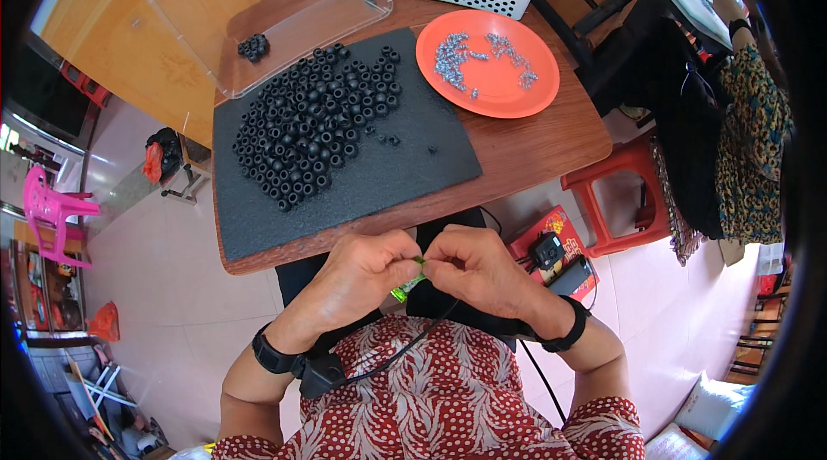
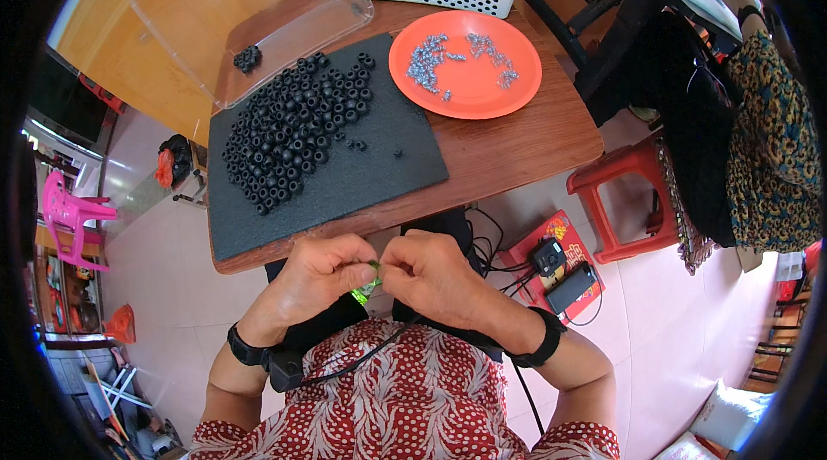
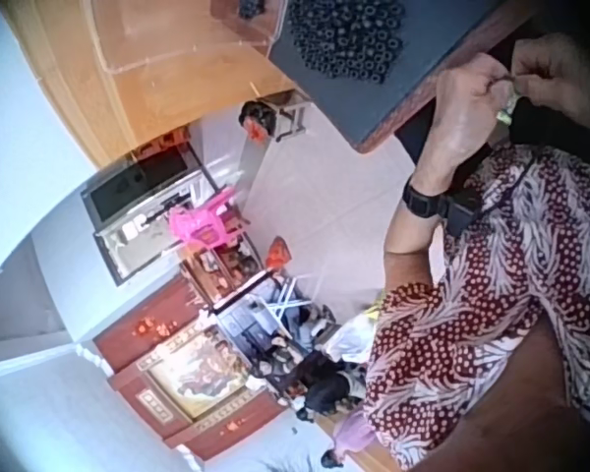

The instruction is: Assembling small black plastic components by hand on a workbench.

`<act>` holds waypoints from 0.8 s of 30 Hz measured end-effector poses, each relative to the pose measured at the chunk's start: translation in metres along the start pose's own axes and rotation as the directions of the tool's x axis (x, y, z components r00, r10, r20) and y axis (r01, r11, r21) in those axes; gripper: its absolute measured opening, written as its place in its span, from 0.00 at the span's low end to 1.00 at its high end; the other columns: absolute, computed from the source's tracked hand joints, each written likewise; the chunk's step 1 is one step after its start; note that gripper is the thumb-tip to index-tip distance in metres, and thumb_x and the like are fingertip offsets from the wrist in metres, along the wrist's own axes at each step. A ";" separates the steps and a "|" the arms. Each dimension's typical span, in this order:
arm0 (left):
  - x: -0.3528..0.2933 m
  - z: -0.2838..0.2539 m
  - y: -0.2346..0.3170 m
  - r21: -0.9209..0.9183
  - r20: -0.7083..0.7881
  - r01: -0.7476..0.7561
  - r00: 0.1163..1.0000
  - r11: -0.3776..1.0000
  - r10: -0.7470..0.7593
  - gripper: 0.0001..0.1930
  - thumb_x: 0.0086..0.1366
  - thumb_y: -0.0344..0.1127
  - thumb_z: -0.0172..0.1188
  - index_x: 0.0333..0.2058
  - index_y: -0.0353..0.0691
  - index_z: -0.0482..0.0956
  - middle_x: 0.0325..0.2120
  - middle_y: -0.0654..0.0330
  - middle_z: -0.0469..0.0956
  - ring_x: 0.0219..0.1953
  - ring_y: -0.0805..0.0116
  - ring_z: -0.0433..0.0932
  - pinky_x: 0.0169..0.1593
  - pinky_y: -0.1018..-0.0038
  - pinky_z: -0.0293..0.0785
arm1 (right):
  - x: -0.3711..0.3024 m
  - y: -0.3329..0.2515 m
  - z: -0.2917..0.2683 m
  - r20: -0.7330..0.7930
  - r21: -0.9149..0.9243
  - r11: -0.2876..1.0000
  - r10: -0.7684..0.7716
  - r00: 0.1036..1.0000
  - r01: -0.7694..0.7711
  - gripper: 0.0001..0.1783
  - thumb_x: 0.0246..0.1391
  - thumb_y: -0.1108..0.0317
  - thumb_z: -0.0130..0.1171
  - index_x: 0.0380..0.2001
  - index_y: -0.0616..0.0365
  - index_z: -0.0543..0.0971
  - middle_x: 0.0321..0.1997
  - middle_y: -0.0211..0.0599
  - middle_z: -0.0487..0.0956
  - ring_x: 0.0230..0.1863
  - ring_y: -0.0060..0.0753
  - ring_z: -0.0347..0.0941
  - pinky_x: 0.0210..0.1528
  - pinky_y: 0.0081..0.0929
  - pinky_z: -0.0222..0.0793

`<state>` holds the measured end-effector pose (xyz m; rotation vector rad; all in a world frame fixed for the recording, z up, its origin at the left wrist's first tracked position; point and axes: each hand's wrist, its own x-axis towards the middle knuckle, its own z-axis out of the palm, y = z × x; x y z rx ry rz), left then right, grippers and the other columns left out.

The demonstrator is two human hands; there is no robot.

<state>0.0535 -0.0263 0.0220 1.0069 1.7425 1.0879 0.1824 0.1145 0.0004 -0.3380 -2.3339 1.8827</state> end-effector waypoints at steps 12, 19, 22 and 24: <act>-0.004 0.009 0.018 0.435 -0.225 -0.593 0.657 0.678 0.719 0.05 0.51 0.24 0.62 0.24 0.29 0.75 0.16 0.56 0.71 0.16 0.61 0.70 0.21 0.72 0.65 | -0.001 -0.022 0.009 -0.185 0.184 0.950 -0.217 0.958 0.251 0.03 0.42 0.78 0.54 0.19 0.64 0.72 0.18 0.29 0.66 0.21 0.20 0.60 0.22 0.22 0.55; -0.013 0.018 0.017 0.355 -0.447 -0.417 0.710 0.837 0.544 0.07 0.54 0.26 0.62 0.30 0.30 0.75 0.21 0.58 0.74 0.22 0.69 0.73 0.28 0.75 0.71 | 0.006 -0.027 0.009 -0.079 0.639 0.769 0.114 0.990 -0.037 0.06 0.49 0.74 0.53 0.21 0.64 0.76 0.18 0.25 0.70 0.21 0.12 0.62 0.23 0.14 0.57; -0.017 0.021 0.015 -0.182 -0.492 -0.290 0.854 0.939 0.168 0.12 0.55 0.26 0.62 0.38 0.30 0.74 0.28 0.61 0.75 0.29 0.75 0.73 0.33 0.78 0.71 | 0.007 -0.028 0.006 -0.123 0.558 0.827 0.170 0.978 -0.073 0.07 0.49 0.73 0.53 0.22 0.64 0.76 0.18 0.27 0.72 0.20 0.14 0.63 0.24 0.14 0.57; -0.019 0.020 0.009 -0.433 -0.447 -0.320 0.888 0.843 0.108 0.14 0.55 0.26 0.62 0.41 0.30 0.73 0.32 0.63 0.75 0.32 0.77 0.72 0.35 0.80 0.71 | 0.005 -0.027 0.005 -0.168 0.466 0.881 0.176 0.970 -0.080 0.06 0.49 0.74 0.53 0.22 0.65 0.75 0.19 0.28 0.73 0.20 0.15 0.64 0.24 0.15 0.57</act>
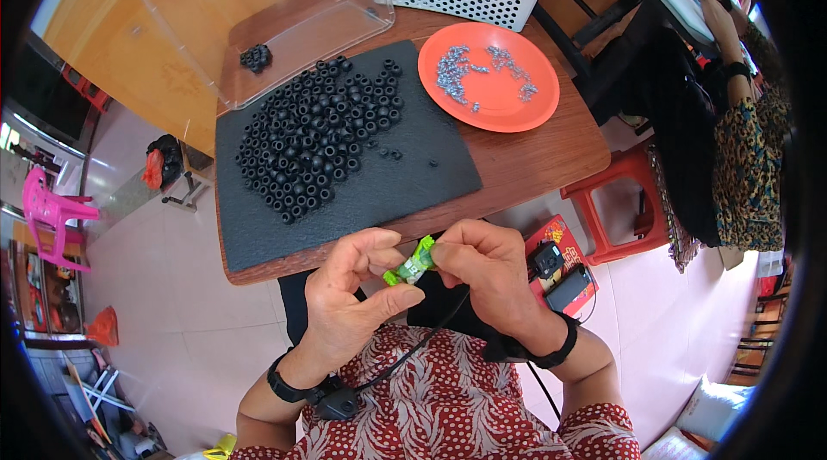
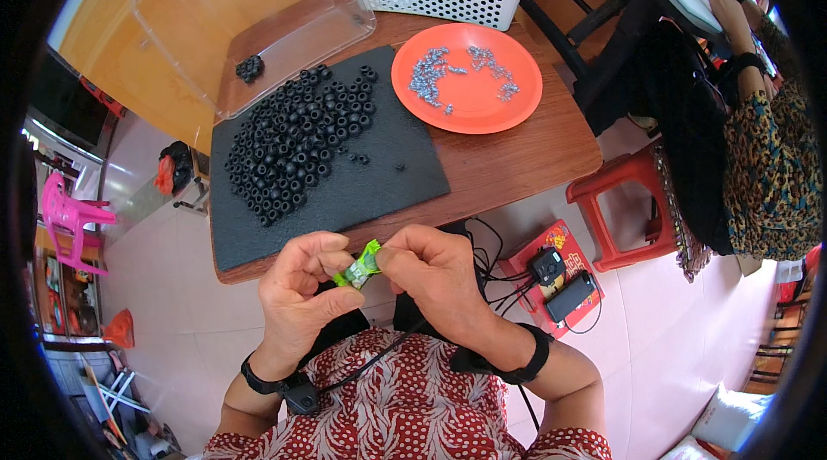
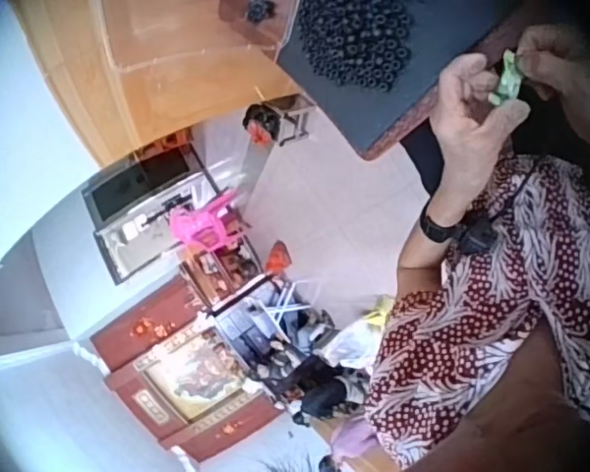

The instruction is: Assembling small black plastic components by hand on a workbench.

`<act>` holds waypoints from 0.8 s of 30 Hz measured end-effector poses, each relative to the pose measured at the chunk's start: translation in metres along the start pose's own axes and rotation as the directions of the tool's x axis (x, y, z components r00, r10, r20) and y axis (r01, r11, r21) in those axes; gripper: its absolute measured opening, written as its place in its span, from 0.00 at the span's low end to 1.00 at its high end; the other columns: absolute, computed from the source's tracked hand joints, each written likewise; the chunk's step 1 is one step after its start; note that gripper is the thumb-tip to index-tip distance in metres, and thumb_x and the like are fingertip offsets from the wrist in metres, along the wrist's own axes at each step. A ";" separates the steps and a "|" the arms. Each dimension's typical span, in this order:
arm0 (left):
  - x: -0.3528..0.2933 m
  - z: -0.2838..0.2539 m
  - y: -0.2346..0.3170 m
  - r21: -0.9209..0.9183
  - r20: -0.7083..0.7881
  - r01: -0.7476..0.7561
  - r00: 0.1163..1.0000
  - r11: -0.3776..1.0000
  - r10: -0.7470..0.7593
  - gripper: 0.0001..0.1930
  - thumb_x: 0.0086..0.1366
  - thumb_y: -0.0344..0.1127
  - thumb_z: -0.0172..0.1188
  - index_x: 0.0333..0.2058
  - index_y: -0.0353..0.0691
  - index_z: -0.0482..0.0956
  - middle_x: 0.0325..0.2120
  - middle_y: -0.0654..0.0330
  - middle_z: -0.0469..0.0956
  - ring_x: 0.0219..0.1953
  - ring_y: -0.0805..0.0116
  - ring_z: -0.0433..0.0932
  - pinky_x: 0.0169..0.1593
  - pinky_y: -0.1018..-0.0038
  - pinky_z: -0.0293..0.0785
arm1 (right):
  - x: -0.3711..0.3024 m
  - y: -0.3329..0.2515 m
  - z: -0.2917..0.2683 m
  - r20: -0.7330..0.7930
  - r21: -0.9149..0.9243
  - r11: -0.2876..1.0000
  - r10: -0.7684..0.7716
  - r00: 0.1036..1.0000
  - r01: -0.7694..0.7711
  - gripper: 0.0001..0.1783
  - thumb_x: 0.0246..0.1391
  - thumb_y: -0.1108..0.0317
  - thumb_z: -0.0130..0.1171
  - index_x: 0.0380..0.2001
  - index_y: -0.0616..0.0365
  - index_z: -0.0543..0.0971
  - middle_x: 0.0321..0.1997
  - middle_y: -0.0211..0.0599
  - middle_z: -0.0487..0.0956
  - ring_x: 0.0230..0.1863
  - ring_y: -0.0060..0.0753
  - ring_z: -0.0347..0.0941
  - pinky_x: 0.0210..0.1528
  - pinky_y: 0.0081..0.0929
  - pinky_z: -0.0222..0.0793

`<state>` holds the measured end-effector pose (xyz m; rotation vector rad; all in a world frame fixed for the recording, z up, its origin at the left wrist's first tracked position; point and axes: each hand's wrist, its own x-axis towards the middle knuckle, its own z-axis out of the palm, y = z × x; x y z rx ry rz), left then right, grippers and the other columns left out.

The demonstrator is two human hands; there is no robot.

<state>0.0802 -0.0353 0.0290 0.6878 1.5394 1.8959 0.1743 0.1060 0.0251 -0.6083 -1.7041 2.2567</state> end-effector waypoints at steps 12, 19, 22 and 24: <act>0.003 -0.007 -0.002 -0.326 0.155 0.435 0.900 0.839 -0.406 0.14 0.62 0.35 0.55 0.38 0.27 0.74 0.33 0.50 0.77 0.27 0.67 0.77 0.27 0.73 0.76 | -0.010 0.018 -0.006 0.478 -0.693 -0.109 -0.809 0.341 0.712 0.13 0.37 0.76 0.61 0.31 0.67 0.76 0.29 0.39 0.74 0.28 0.33 0.68 0.24 0.25 0.63; 0.008 -0.006 -0.009 -0.313 0.126 0.333 0.943 0.889 -0.309 0.13 0.59 0.30 0.58 0.40 0.28 0.75 0.33 0.56 0.78 0.32 0.72 0.76 0.33 0.77 0.73 | -0.010 0.019 -0.005 0.542 -0.732 -0.189 -0.744 0.391 0.655 0.15 0.39 0.71 0.62 0.32 0.68 0.76 0.29 0.40 0.73 0.28 0.32 0.68 0.25 0.24 0.63; 0.009 -0.011 -0.013 -0.296 0.127 0.308 0.951 0.904 -0.282 0.13 0.58 0.29 0.60 0.41 0.29 0.75 0.33 0.57 0.78 0.32 0.72 0.76 0.35 0.77 0.74 | -0.006 0.021 -0.009 0.507 -0.681 -0.015 -0.731 0.457 0.732 0.13 0.42 0.73 0.62 0.34 0.66 0.76 0.30 0.41 0.74 0.29 0.36 0.68 0.27 0.27 0.64; 0.010 -0.011 -0.014 -0.297 0.137 0.302 0.952 0.906 -0.273 0.13 0.58 0.29 0.60 0.41 0.29 0.75 0.34 0.57 0.78 0.33 0.72 0.76 0.36 0.77 0.74 | -0.006 0.021 -0.009 0.363 -0.688 0.167 -0.763 0.534 0.706 0.13 0.41 0.75 0.62 0.35 0.65 0.76 0.31 0.41 0.74 0.29 0.37 0.68 0.28 0.28 0.64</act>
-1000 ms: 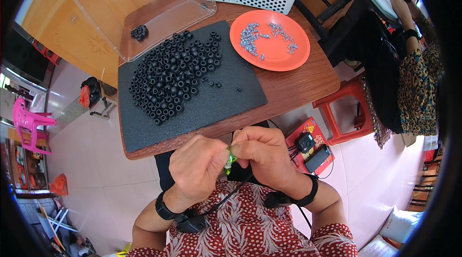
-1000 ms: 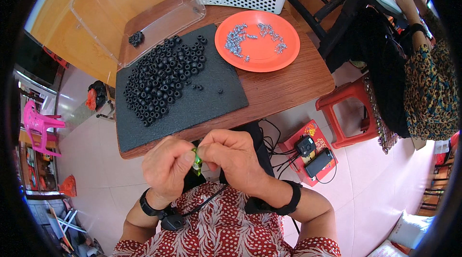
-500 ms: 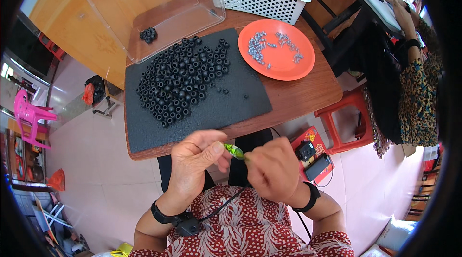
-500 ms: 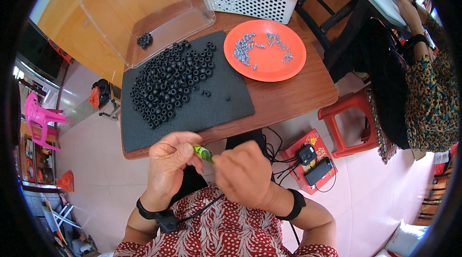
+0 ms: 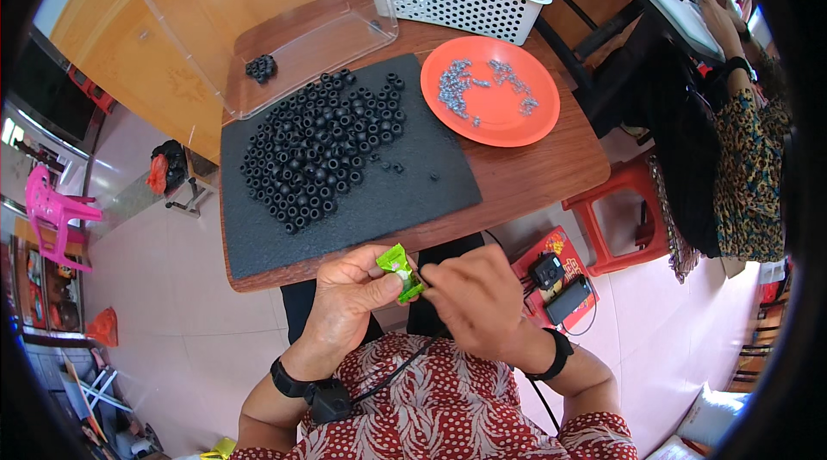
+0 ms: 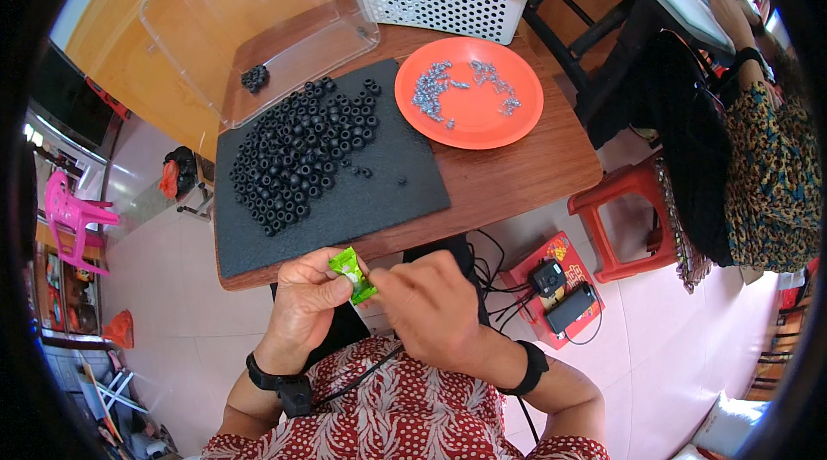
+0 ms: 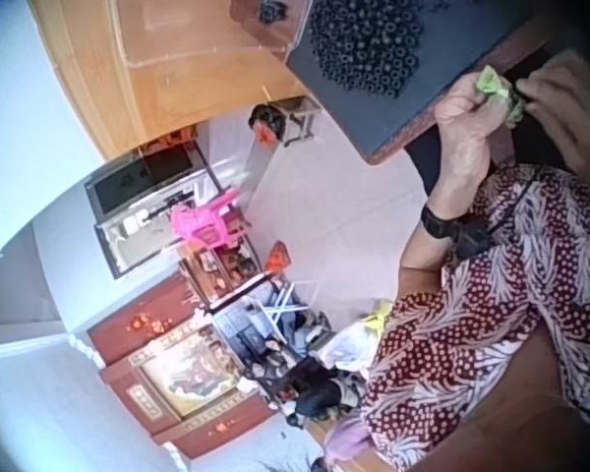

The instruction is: Assembling small black plastic components by hand on a workbench.

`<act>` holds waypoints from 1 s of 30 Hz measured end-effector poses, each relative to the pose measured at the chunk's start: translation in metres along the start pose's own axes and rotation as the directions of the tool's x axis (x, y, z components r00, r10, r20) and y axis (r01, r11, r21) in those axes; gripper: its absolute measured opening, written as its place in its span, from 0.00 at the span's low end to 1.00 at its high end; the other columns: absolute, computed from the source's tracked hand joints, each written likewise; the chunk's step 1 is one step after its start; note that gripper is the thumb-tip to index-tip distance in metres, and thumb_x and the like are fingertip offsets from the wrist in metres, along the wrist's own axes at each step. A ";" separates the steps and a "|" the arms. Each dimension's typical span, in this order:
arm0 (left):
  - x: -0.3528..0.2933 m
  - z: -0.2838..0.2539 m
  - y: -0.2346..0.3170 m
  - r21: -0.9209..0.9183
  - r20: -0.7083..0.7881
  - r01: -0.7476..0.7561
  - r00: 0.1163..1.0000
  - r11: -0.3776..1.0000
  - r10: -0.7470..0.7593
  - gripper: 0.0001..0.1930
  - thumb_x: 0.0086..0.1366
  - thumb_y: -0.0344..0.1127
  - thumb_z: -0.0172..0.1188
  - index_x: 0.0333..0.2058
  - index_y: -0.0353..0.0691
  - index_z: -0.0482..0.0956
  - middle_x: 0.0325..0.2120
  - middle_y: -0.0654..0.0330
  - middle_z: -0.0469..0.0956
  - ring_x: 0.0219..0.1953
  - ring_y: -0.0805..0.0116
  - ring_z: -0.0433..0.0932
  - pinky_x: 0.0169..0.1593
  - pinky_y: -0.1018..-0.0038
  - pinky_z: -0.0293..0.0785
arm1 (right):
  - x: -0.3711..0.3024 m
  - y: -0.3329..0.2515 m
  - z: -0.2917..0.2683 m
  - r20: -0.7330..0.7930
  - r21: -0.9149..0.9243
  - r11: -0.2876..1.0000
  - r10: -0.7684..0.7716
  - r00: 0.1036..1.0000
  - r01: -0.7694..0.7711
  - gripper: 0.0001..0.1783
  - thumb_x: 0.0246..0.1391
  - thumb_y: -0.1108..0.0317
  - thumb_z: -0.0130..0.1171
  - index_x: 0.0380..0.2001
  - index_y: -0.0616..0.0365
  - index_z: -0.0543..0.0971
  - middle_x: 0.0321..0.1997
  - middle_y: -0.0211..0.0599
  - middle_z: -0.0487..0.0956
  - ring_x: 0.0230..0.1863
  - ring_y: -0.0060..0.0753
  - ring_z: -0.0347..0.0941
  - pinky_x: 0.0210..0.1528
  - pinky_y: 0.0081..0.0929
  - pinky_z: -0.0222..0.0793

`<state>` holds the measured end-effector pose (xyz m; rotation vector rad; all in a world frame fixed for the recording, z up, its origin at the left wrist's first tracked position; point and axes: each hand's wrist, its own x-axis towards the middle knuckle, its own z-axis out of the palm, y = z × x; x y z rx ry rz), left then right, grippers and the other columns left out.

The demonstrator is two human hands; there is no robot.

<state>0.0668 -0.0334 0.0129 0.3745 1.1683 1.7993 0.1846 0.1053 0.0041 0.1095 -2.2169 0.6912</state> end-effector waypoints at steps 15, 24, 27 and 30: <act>0.000 0.000 0.001 0.524 0.023 -0.229 0.967 0.821 0.255 0.15 0.55 0.29 0.62 0.41 0.29 0.77 0.32 0.60 0.76 0.33 0.75 0.73 0.38 0.81 0.70 | 0.012 -0.010 0.014 0.004 0.292 0.883 0.382 0.924 -0.367 0.13 0.39 0.81 0.62 0.33 0.64 0.77 0.29 0.38 0.75 0.29 0.36 0.68 0.30 0.28 0.64; 0.000 0.002 -0.002 0.478 -0.040 -0.229 0.959 0.848 0.281 0.15 0.57 0.30 0.61 0.42 0.30 0.76 0.34 0.60 0.77 0.33 0.76 0.73 0.36 0.82 0.72 | 0.013 -0.012 0.016 0.155 0.475 0.647 0.607 0.780 -0.597 0.07 0.43 0.78 0.62 0.29 0.63 0.76 0.27 0.33 0.73 0.27 0.23 0.67 0.27 0.18 0.66; 0.000 0.000 -0.004 0.396 -0.088 -0.192 0.965 0.898 0.246 0.15 0.58 0.29 0.60 0.43 0.30 0.76 0.33 0.60 0.77 0.32 0.77 0.74 0.34 0.82 0.73 | 0.012 -0.012 0.017 0.204 0.500 0.606 0.612 0.764 -0.619 0.07 0.44 0.77 0.63 0.28 0.63 0.76 0.26 0.31 0.72 0.26 0.18 0.66 0.27 0.17 0.63; 0.000 0.004 0.002 0.330 -0.078 -0.137 0.982 0.934 0.172 0.15 0.58 0.29 0.60 0.44 0.30 0.75 0.32 0.59 0.77 0.31 0.77 0.74 0.33 0.82 0.73 | 0.010 -0.009 0.016 0.211 0.503 0.627 0.578 0.789 -0.594 0.07 0.43 0.77 0.63 0.27 0.63 0.76 0.24 0.29 0.71 0.24 0.17 0.65 0.26 0.17 0.61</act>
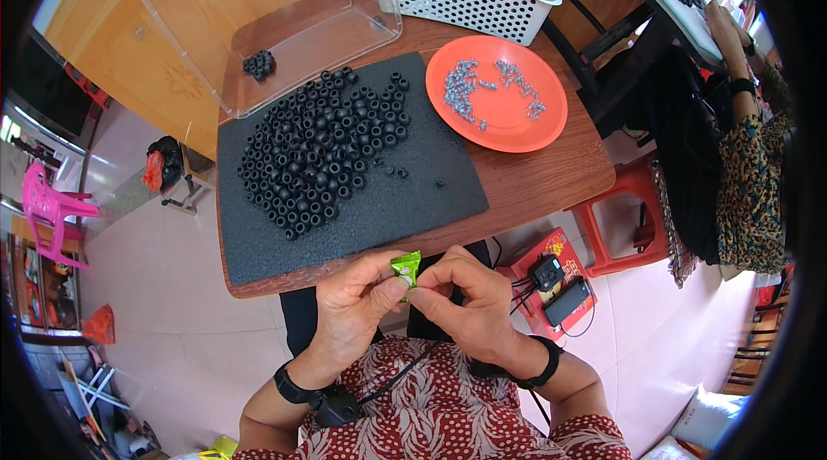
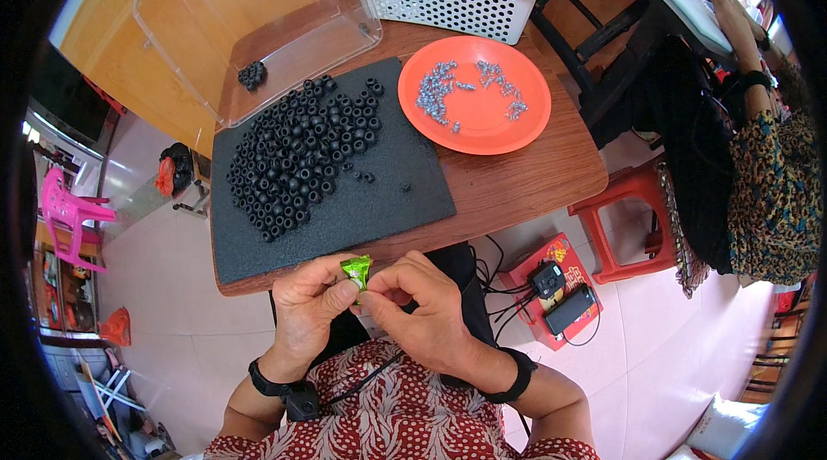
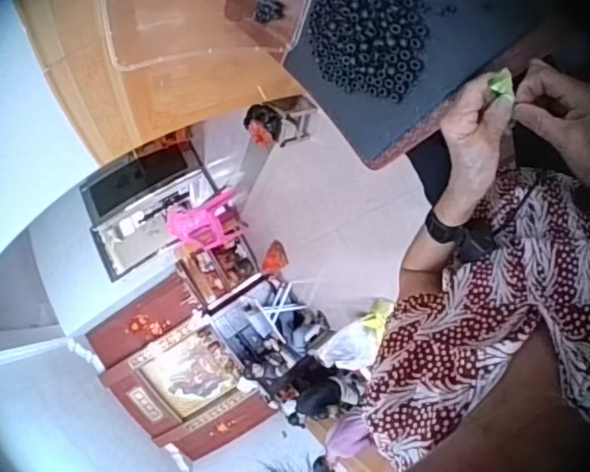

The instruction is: Assembling small black plastic components by hand on a workbench.

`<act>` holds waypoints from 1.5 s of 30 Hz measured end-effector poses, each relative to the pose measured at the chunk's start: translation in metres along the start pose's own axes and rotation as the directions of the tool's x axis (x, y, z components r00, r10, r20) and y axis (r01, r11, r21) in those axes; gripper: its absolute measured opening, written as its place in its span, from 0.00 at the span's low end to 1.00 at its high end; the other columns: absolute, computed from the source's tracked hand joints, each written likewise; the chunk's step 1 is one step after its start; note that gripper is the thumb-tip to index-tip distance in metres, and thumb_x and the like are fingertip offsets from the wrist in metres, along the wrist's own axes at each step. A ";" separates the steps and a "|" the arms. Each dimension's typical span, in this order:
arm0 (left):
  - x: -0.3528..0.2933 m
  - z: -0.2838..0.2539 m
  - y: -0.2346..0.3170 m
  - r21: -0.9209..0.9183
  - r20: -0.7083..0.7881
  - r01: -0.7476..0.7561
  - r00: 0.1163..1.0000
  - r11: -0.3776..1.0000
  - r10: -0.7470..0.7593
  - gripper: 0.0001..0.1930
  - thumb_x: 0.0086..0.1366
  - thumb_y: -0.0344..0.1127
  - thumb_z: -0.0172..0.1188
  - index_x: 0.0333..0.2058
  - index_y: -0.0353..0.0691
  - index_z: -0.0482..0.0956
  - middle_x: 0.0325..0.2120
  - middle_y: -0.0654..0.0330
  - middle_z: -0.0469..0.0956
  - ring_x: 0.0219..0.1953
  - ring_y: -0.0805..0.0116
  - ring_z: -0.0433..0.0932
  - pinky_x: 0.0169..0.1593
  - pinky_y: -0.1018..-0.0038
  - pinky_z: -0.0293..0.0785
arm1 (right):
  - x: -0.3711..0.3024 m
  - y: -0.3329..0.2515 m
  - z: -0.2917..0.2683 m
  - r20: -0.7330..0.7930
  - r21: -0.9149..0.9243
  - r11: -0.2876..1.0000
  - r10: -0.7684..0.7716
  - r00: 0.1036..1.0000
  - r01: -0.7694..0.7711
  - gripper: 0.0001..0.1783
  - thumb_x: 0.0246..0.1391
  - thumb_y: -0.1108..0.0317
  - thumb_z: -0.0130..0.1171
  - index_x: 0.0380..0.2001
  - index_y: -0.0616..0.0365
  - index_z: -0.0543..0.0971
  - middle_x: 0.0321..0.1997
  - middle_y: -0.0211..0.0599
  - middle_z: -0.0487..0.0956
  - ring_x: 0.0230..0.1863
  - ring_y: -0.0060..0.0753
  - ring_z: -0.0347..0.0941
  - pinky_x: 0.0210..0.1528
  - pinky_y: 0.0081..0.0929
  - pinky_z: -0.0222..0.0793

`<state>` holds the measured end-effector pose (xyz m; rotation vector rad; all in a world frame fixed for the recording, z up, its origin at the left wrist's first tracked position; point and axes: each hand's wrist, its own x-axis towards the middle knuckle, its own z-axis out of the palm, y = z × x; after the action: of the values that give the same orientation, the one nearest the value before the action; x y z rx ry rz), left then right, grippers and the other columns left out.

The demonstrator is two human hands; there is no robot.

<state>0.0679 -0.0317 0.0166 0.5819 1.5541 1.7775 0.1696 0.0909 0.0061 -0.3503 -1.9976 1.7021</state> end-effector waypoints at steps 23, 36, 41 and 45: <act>0.003 0.000 -0.011 -0.228 0.084 0.082 0.994 0.970 -0.064 0.10 0.61 0.26 0.55 0.42 0.31 0.70 0.33 0.57 0.77 0.28 0.76 0.74 0.30 0.82 0.73 | -0.011 0.005 0.001 -0.011 0.356 0.905 0.253 0.967 -0.233 0.11 0.49 0.75 0.60 0.38 0.63 0.74 0.32 0.28 0.75 0.31 0.14 0.68 0.32 0.13 0.65; 0.003 -0.001 -0.002 0.609 0.268 -0.402 0.915 0.683 0.300 0.12 0.52 0.27 0.64 0.36 0.34 0.75 0.27 0.58 0.77 0.27 0.73 0.76 0.31 0.78 0.71 | -0.010 0.012 -0.004 -0.061 -0.070 0.997 -0.041 0.997 0.037 0.07 0.45 0.78 0.60 0.31 0.65 0.75 0.25 0.36 0.73 0.23 0.22 0.69 0.24 0.19 0.63; 0.006 0.005 0.002 0.676 0.317 -0.488 0.869 0.552 0.380 0.13 0.47 0.24 0.64 0.35 0.33 0.75 0.24 0.55 0.76 0.23 0.64 0.75 0.27 0.73 0.69 | -0.009 0.011 -0.001 -0.080 -0.183 0.973 -0.154 0.985 0.137 0.06 0.43 0.81 0.59 0.29 0.66 0.74 0.21 0.39 0.72 0.21 0.31 0.68 0.22 0.25 0.62; 0.009 0.007 0.000 0.738 0.437 -0.614 0.751 0.281 0.495 0.13 0.44 0.21 0.60 0.32 0.29 0.75 0.22 0.53 0.75 0.23 0.59 0.73 0.26 0.70 0.68 | -0.007 0.014 0.000 -0.081 -0.296 0.916 -0.307 0.948 0.272 0.07 0.40 0.83 0.58 0.26 0.66 0.73 0.20 0.41 0.71 0.20 0.40 0.67 0.21 0.30 0.62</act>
<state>0.0671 -0.0210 0.0171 1.9225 2.2930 1.1596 0.1741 0.0899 -0.0088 -0.2346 -2.0801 1.1881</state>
